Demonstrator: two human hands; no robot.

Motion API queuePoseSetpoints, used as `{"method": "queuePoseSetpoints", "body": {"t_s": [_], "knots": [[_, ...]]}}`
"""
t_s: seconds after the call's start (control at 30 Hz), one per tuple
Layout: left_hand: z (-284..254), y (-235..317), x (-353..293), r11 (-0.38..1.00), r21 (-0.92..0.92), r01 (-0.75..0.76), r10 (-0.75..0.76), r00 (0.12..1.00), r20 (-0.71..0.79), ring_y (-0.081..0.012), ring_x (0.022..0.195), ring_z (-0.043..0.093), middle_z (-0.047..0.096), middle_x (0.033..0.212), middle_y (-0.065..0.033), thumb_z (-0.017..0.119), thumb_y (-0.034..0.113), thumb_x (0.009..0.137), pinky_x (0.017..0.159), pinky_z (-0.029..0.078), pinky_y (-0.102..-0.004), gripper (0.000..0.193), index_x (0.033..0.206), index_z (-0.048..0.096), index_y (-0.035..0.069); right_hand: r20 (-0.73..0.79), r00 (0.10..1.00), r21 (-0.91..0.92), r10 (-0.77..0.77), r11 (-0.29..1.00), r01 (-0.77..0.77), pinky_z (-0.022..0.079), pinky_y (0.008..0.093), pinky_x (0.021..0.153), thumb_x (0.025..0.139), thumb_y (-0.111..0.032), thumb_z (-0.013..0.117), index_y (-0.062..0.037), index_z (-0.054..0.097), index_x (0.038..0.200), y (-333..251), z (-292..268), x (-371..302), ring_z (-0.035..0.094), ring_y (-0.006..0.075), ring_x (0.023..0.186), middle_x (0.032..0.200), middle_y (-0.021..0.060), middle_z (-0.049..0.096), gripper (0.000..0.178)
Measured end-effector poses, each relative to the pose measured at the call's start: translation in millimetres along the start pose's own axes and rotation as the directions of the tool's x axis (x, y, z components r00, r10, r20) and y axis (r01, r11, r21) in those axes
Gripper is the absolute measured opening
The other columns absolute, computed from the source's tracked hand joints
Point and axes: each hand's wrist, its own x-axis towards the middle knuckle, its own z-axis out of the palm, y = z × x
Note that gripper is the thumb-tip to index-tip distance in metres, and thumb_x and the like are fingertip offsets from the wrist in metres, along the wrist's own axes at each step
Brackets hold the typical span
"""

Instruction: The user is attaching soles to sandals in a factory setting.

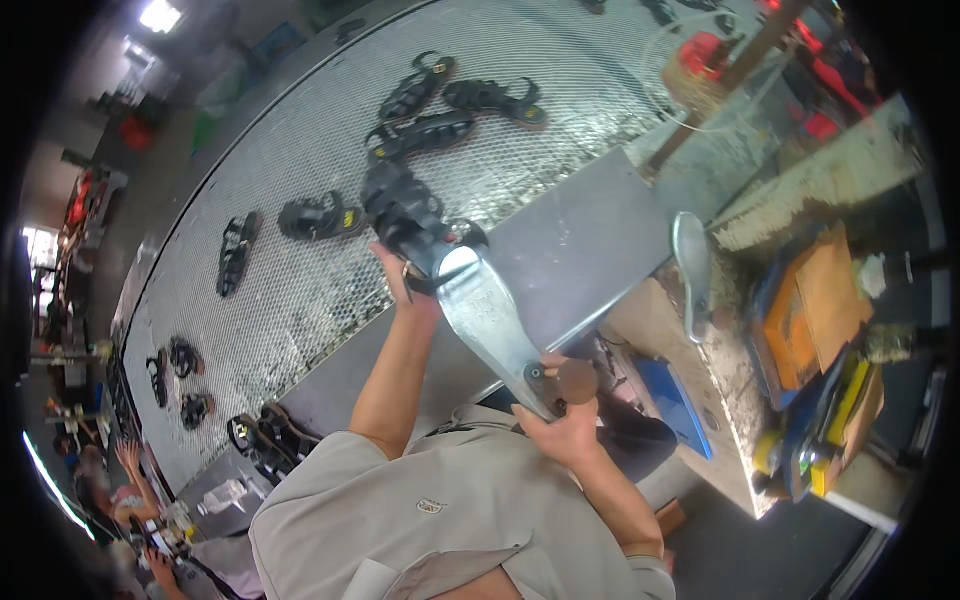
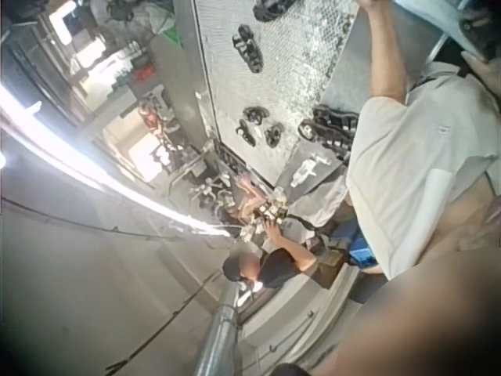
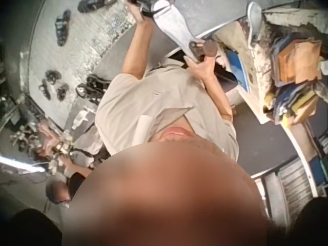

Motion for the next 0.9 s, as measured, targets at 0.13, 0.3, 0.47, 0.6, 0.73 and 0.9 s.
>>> {"method": "queuePoseSetpoints", "body": {"t_s": [0.13, 0.3, 0.47, 0.6, 0.73, 0.9], "knots": [[66.2, -54.1, -40.8, 0.923, -0.036, 0.384, -0.383, 0.923, 0.027, -0.03, 0.131, 0.063, 0.063, 0.147, -0.0113, 0.026, 0.08, 0.104, 0.115, 0.05, -0.0473, 0.091, 0.157, 0.047, 0.009, -0.155, 0.978, -0.101, -0.142, 0.987, 0.128, 0.054, 0.044, 0.102, 0.071, -0.009, 0.094, 0.0002, 0.056, 0.119, 19.2, -2.6, 9.7, 0.066, 0.0347, 0.12, 0.129, 0.0174, 0.062, 0.062], [96.6, -90.8, -104.2, 0.9, 0.097, 0.425, -0.436, 0.867, 0.244, -0.0264, 0.133, 0.062, 0.059, 0.148, -0.0129, 0.022, 0.079, 0.105, 0.115, 0.05, -0.045, 0.092, 0.157, 0.043, 0.006, -0.294, 0.9, -0.342, -0.322, 0.915, 0.215, 0.051, 0.051, 0.101, 0.071, -0.011, 0.093, 0.0004, 0.052, 0.122, 18.8, -8.1, 34.3, 0.061, 0.0371, 0.117, 0.13, 0.0215, 0.053, 0.066], [106.5, -96.5, -106.8, 0.921, 0.172, 0.349, -0.387, 0.863, 0.324, -0.0281, 0.13, 0.062, 0.057, 0.148, -0.0124, 0.027, 0.079, 0.105, 0.111, 0.053, -0.0459, 0.089, 0.159, 0.04, 0.009, -0.266, 0.854, -0.407, -0.446, 0.855, 0.32, 0.049, 0.0529, 0.104, 0.075, -0.013, 0.089, 0.0002, 0.045, 0.132, 26.7, -16.8, 38.2, 0.058, 0.0398, 0.123, 0.133, 0.0218, 0.051, 0.073], [112.5, -113.7, -106.1, 0.851, 0.17, 0.497, -0.526, 0.81, 0.261, -0.03, 0.139, 0.056, 0.053, 0.156, -0.0139, 0.027, 0.079, 0.105, 0.121, 0.043, -0.0477, 0.091, 0.164, 0.035, 0.009, -0.418, 0.848, -0.39, -0.327, 0.907, 0.157, 0.05, 0.0486, 0.106, 0.072, -0.012, 0.094, -0.0019, 0.053, 0.132, 41.8, -18.6, 27.0, 0.06, 0.0344, 0.119, 0.128, 0.0173, 0.057, 0.073], [84.4, -136.4, -9.7, 0.705, 0.71, 0.002, -0.423, 0.804, 0.418, -0.0279, 0.15, 0.045, 0.046, 0.164, -0.0135, 0.031, 0.062, 0.114, 0.128, 0.031, -0.0454, 0.079, 0.168, 0.03, 0.005, -0.69, 0.724, -0.152, -0.011, 0.98, -0.131, 0.048, 0.0391, 0.108, 0.079, -0.01, 0.089, 0.0049, 0.052, 0.141, 65.0, -27.7, 15.7, 0.062, 0.0246, 0.122, 0.134, 0.0136, 0.061, 0.074], [63.4, -48.6, 206.4, -0.473, 0.708, -0.524, 0.311, 0.652, 0.691, -0.0411, 0.122, 0.06, 0.068, 0.127, -0.0224, 0.078, 0.04, 0.092, 0.111, 0.044, -0.0542, 0.06, 0.136, 0.064, 0.002, -0.862, 0.505, -0.137, 0.029, 0.948, -0.289, 0.047, 0.0349, 0.107, 0.083, -0.009, 0.088, 0.0022, 0.056, 0.137, 37.0, -165.6, 9.7, 0.062, 0.0216, 0.119, 0.132, 0.0117, 0.063, 0.063]]}}
